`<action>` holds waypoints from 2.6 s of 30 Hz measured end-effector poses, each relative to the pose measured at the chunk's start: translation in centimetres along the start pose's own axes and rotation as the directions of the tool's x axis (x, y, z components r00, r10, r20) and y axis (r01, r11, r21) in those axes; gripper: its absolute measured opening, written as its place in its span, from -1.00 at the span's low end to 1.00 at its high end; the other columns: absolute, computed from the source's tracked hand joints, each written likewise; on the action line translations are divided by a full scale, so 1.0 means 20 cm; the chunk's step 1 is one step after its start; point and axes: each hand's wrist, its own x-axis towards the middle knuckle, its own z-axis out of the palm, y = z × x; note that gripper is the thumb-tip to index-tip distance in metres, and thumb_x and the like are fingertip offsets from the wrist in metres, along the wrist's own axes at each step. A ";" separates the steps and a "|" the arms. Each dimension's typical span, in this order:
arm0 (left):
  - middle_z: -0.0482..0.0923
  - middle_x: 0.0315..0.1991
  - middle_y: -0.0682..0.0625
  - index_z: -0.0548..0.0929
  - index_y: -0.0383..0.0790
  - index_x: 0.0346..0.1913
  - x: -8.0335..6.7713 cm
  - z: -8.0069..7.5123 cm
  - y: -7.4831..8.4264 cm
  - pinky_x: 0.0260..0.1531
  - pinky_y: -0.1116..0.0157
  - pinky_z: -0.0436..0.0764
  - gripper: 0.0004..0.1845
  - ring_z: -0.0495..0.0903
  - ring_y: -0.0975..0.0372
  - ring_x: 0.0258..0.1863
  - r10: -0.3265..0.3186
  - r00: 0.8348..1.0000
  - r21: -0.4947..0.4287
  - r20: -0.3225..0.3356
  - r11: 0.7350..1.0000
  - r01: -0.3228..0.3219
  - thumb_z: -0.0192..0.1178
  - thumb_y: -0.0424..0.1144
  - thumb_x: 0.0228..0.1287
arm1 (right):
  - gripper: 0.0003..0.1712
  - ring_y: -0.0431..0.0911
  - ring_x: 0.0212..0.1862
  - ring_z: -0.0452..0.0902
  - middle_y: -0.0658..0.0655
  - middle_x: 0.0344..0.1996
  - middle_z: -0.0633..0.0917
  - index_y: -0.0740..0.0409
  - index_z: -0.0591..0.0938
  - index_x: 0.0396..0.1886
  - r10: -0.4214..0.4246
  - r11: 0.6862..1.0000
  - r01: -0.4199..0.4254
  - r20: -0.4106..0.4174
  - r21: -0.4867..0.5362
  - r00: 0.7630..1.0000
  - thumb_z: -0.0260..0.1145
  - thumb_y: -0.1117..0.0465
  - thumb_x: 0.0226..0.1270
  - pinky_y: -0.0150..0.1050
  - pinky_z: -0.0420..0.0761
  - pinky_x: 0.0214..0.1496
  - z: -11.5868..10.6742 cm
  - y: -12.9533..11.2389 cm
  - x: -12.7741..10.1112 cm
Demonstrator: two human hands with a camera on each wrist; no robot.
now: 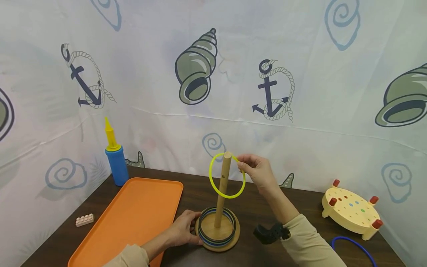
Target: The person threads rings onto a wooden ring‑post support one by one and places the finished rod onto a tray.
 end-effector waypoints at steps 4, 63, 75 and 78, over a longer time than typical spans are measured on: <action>0.31 0.05 -0.23 0.35 -0.50 0.24 0.00 0.00 0.00 -0.08 0.16 0.62 -0.11 0.42 0.02 -0.01 0.007 1.000 0.013 -0.008 1.000 -0.007 0.54 -0.31 -0.22 | -0.77 -0.17 -0.37 0.53 0.00 -0.42 0.63 0.45 0.61 -0.12 0.033 0.999 -0.033 0.002 -0.041 0.999 0.25 0.40 0.26 -0.43 0.58 -0.28 0.01 0.06 -0.02; 0.31 0.05 -0.20 0.36 -0.46 0.24 0.01 0.00 -0.01 -0.11 0.22 0.63 -0.12 0.44 0.07 -0.04 0.030 1.000 0.037 -0.008 0.999 -0.030 0.54 -0.28 -0.22 | -0.91 -0.22 -0.40 0.54 0.18 -0.41 0.72 0.38 0.69 -0.34 0.184 0.944 -0.127 0.166 -0.305 0.969 0.30 0.44 0.17 -0.37 0.60 -0.39 0.18 0.55 -0.19; 0.31 0.06 -0.22 0.35 -0.47 0.25 0.01 0.00 -0.01 -0.08 0.19 0.62 -0.11 0.44 0.05 -0.03 0.006 1.000 0.033 -0.004 0.999 -0.006 0.54 -0.29 -0.22 | -0.94 -0.23 -0.45 0.48 0.15 -0.45 0.71 0.34 0.70 -0.38 0.168 0.937 -0.114 0.138 -0.331 0.976 0.32 0.43 0.15 -0.41 0.53 -0.45 0.19 0.57 -0.20; 0.31 0.06 -0.23 0.35 -0.48 0.25 0.01 0.00 -0.01 -0.09 0.17 0.62 -0.11 0.44 0.05 -0.03 0.007 1.000 0.026 -0.002 1.000 -0.007 0.54 -0.30 -0.22 | -0.95 -0.24 -0.47 0.46 0.13 -0.47 0.71 0.32 0.70 -0.40 0.161 0.931 -0.106 0.131 -0.348 0.978 0.33 0.42 0.14 -0.40 0.52 -0.47 0.20 0.58 -0.20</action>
